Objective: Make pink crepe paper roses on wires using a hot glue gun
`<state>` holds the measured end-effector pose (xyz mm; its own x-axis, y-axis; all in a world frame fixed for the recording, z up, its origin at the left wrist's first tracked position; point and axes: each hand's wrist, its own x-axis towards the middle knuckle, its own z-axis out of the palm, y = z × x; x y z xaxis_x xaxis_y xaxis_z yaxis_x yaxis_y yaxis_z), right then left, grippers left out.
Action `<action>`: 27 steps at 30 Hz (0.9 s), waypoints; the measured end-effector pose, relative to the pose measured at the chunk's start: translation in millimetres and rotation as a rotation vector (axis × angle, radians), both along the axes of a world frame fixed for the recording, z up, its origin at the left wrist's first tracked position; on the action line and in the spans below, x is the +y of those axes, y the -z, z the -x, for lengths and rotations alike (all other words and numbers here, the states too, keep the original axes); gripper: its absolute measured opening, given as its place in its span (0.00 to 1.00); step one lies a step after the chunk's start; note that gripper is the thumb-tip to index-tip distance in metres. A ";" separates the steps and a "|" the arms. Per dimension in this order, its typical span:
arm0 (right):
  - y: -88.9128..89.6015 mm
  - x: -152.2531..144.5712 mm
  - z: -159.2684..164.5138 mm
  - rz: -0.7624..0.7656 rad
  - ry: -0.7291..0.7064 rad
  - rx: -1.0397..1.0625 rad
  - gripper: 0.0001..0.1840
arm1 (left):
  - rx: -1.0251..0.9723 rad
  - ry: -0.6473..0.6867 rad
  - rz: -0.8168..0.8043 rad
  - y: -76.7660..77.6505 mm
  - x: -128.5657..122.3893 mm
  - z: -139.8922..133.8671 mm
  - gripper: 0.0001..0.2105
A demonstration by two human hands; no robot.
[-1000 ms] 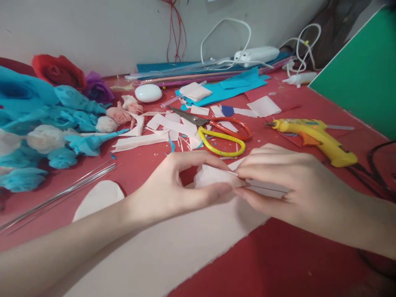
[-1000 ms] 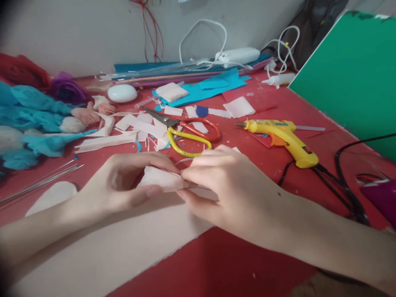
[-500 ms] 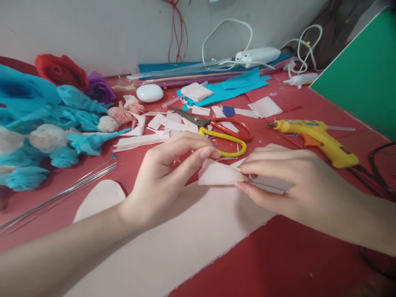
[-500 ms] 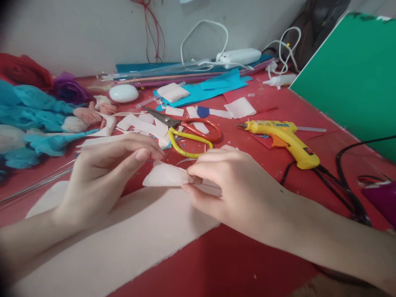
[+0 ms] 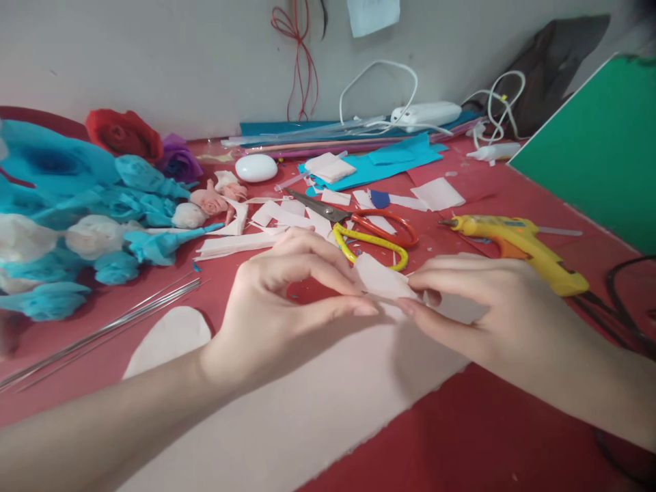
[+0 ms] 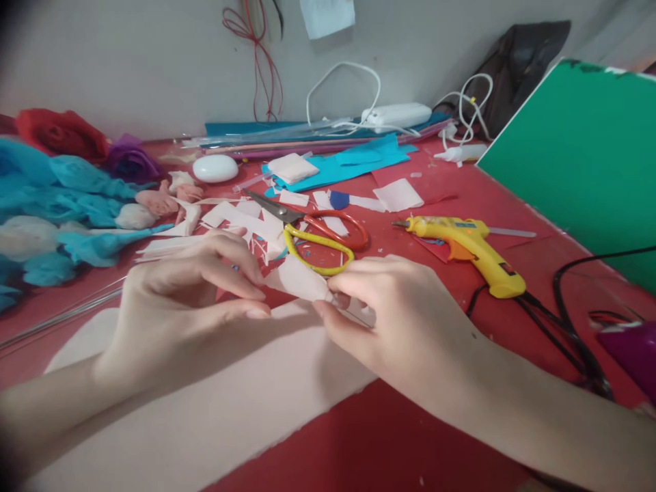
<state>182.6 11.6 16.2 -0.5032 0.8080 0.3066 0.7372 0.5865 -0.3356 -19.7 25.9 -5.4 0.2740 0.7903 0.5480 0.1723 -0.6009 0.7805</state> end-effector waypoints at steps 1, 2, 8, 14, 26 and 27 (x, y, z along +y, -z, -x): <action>-0.8 0.6 0.5 -0.010 0.016 -0.001 0.13 | 0.001 -0.002 0.001 0.3 -0.4 -0.2 0.06; -1.7 0.8 1.0 -0.019 0.030 0.000 0.14 | -0.004 -0.004 0.016 0.7 -0.9 -0.3 0.06; -4.4 -3.3 0.6 -0.140 0.086 0.019 0.11 | 0.013 -0.039 0.157 -1.5 -4.5 0.2 0.08; -0.6 -8.2 1.1 -0.387 0.091 0.016 0.04 | 0.038 -0.034 0.354 -4.2 -3.3 -3.3 0.06; -6.7 -15.7 6.3 -0.438 0.074 0.010 0.06 | -0.251 0.203 0.932 -9.5 -15.7 -15.2 0.07; -8.0 -17.1 6.6 -0.424 0.079 -0.006 0.06 | -0.305 0.229 0.972 -9.1 -16.6 -16.1 0.06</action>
<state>176.0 -5.5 24.2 -0.4475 0.6468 0.6175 0.7863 0.6135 -0.0727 -3.6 9.3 3.7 0.4301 0.8742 -0.2254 -0.1522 0.3163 0.9364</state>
